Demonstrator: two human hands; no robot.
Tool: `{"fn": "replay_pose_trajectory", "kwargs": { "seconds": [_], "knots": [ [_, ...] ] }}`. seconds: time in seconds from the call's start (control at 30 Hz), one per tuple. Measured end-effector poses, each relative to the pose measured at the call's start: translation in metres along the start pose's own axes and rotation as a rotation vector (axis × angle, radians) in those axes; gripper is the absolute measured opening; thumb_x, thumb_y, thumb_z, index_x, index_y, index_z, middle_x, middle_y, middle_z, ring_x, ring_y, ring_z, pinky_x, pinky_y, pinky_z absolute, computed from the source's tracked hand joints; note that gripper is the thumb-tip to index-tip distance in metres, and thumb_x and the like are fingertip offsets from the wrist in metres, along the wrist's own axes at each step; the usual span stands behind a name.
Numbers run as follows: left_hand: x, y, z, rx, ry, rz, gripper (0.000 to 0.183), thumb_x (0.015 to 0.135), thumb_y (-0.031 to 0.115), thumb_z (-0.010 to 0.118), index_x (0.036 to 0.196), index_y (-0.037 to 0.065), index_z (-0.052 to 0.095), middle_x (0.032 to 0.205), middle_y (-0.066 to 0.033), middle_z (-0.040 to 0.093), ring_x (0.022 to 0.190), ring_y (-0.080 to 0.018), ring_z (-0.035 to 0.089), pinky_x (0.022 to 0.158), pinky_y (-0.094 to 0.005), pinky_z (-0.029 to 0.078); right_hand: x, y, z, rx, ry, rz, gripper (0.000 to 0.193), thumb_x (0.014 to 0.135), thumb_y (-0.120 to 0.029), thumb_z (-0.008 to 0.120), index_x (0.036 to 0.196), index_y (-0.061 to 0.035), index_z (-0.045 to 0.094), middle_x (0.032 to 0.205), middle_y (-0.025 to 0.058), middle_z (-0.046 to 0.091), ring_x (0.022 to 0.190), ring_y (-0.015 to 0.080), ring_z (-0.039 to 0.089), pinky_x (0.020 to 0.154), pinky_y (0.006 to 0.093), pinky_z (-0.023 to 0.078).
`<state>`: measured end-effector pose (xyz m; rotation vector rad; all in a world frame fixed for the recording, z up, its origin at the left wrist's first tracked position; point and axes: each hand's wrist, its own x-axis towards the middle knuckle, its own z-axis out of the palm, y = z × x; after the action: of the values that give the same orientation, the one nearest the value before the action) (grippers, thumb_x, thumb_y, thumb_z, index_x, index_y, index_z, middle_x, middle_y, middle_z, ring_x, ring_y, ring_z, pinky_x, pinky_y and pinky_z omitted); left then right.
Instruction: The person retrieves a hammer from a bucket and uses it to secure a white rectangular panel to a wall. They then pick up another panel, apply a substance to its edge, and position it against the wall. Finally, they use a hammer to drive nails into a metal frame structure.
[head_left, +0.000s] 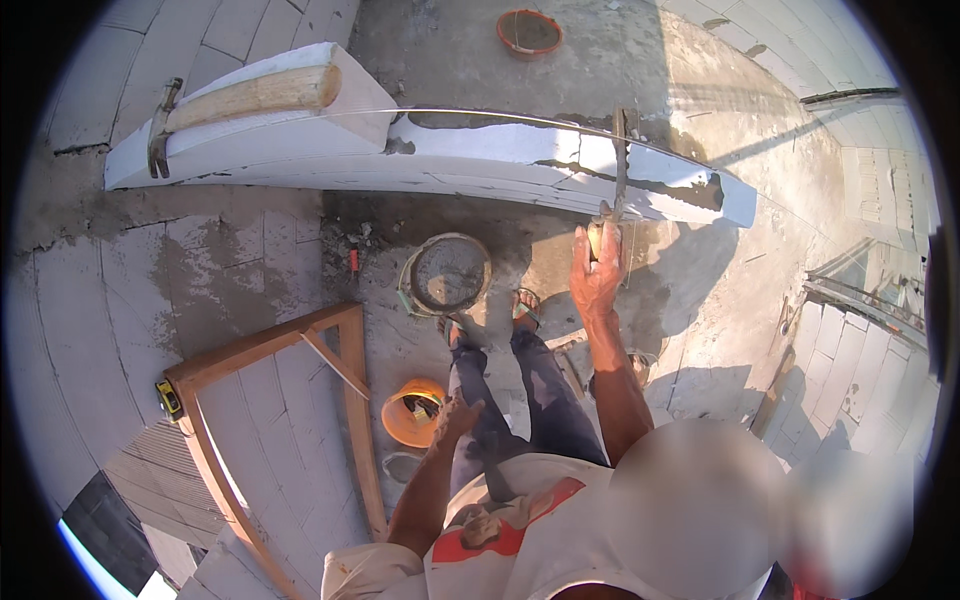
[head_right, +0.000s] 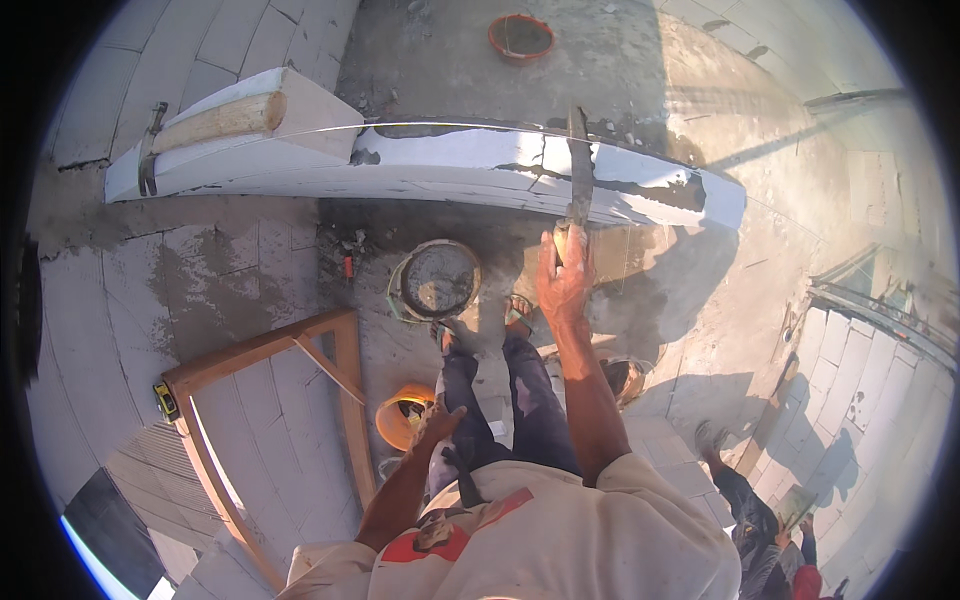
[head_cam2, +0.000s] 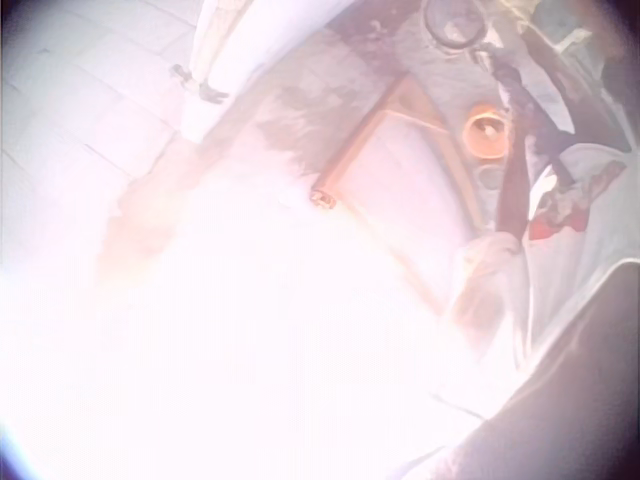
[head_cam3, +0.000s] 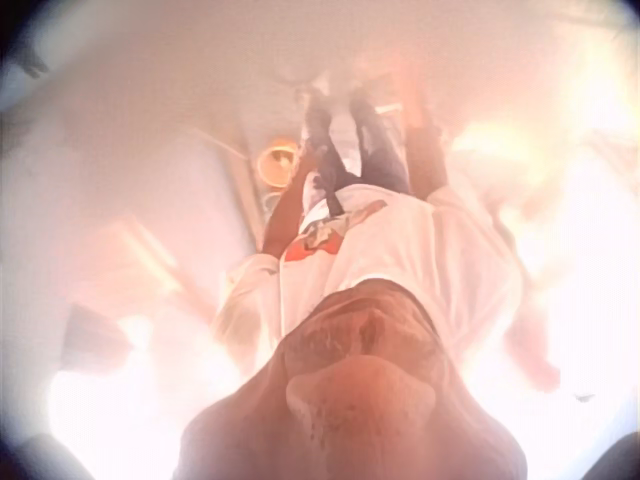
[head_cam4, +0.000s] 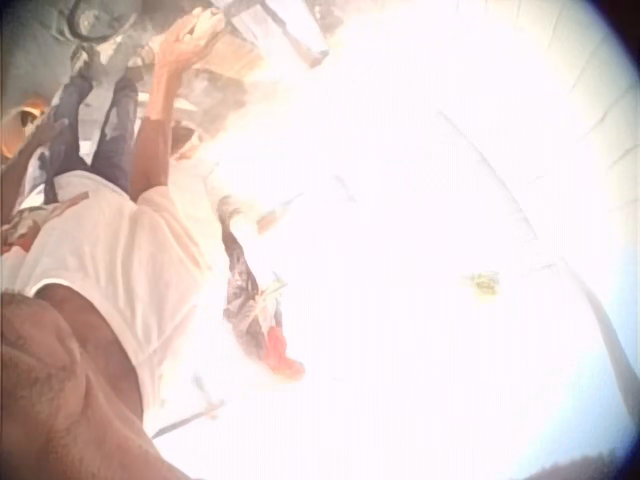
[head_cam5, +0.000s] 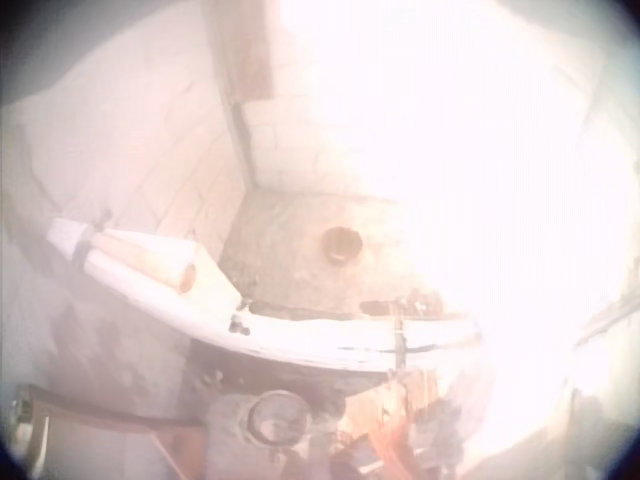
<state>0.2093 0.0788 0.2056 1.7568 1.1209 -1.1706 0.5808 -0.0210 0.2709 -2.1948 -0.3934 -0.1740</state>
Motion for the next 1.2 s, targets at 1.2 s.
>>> {"fn": "replay_pose_trajectory", "kwargs": {
  "seconds": [1.2],
  "knots": [
    [0.038,-0.099,-0.065,0.015,-0.139,0.221,0.045,0.089,0.036,0.069,0.113,-0.001,0.071,0.104,-0.0259,0.073,0.104,-0.0369,0.07,0.09,-0.0455,0.053,0.017,0.134,-0.089,-0.525,0.596,0.135,0.029,0.093,-0.01,0.071,0.116,0.0053,0.063,0.11,0.0242,0.064,0.099,0.0426,0.065,0.081,0.0466,0.055]
  ]
}}
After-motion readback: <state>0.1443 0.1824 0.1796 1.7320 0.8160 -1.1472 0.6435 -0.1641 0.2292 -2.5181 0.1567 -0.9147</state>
